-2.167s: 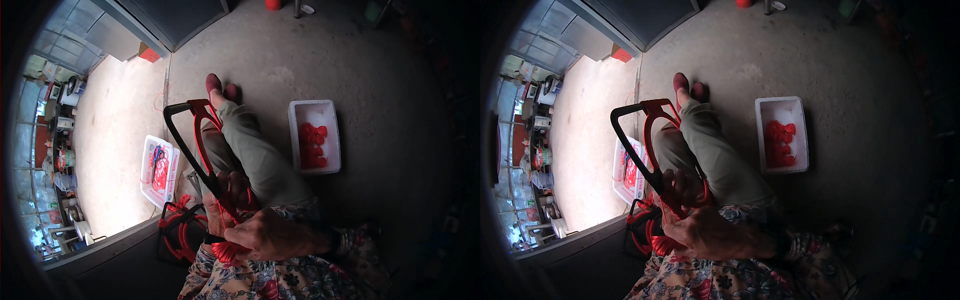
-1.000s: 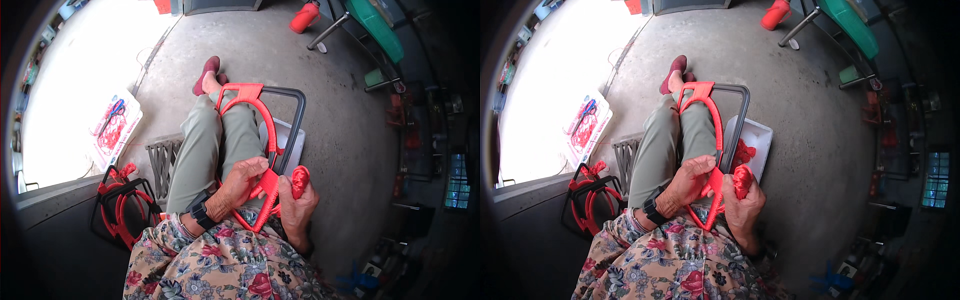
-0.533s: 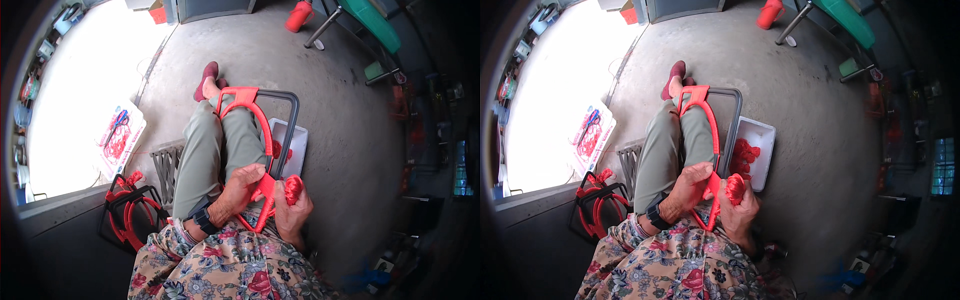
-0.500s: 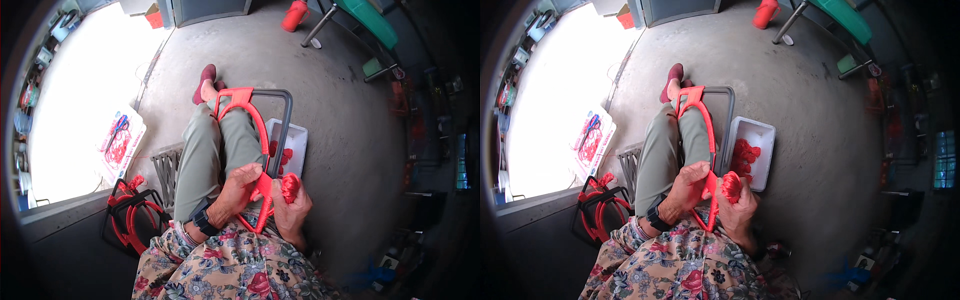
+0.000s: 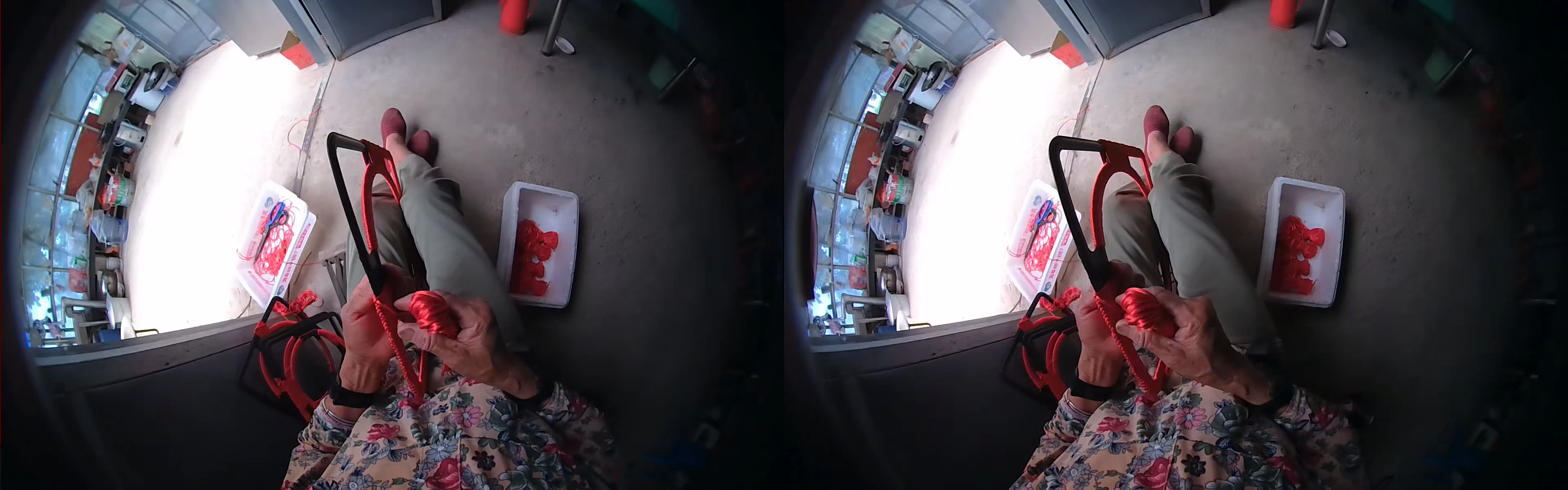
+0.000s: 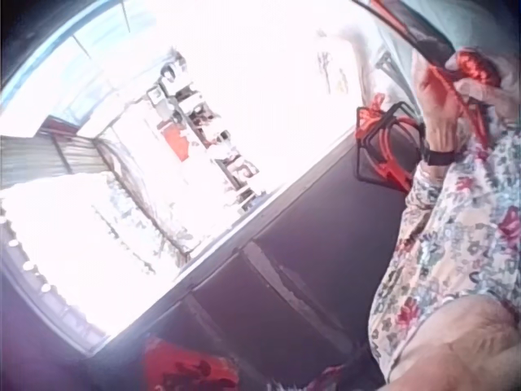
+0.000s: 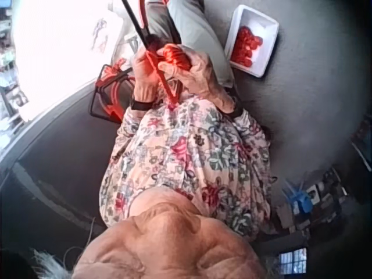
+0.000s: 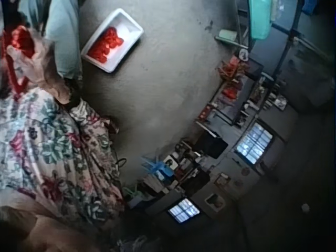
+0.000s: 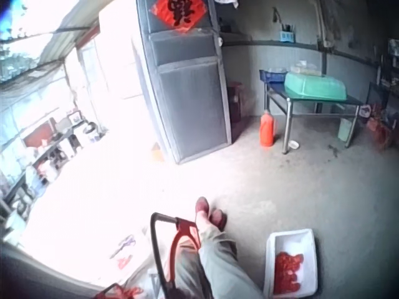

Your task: Manually wrapping a red decorative cord around a plastic frame component.

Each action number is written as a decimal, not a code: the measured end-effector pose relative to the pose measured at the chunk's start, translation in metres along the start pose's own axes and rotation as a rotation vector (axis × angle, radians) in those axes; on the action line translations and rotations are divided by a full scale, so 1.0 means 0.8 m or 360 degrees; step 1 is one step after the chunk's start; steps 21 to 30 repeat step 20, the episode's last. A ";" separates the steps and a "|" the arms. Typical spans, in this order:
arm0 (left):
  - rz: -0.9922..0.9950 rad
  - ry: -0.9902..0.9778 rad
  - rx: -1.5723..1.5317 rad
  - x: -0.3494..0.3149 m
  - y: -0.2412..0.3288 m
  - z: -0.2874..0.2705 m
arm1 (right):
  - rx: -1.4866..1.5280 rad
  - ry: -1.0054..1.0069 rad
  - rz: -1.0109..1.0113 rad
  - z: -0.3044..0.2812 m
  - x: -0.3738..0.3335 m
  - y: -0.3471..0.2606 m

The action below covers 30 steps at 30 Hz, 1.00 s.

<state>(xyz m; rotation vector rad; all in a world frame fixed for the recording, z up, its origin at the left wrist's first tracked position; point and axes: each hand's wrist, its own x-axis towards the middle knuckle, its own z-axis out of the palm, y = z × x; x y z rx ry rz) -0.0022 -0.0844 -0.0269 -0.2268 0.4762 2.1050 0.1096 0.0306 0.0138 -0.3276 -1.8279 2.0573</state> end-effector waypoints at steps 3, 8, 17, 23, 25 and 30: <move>0.0057 -0.0064 0.0097 -0.004 0.010 -0.024 | -0.0248 -0.0083 -0.0042 0.009 0.002 0.004; -0.0053 -0.0334 0.0126 -0.004 0.015 -0.007 | -0.0488 -0.0214 -0.0602 0.014 0.005 0.003; -0.0033 -0.0409 0.0431 -0.005 0.015 -0.012 | -0.0676 -0.0092 -0.0936 0.041 0.013 0.008; 0.0028 -0.0148 0.0160 -0.010 0.009 -0.013 | -0.0679 -0.0184 -0.0902 0.037 0.014 0.007; 0.0028 -0.0148 0.0160 -0.010 0.009 -0.013 | -0.0679 -0.0184 -0.0902 0.037 0.014 0.007; 0.0028 -0.0148 0.0160 -0.010 0.009 -0.013 | -0.0679 -0.0184 -0.0902 0.037 0.014 0.007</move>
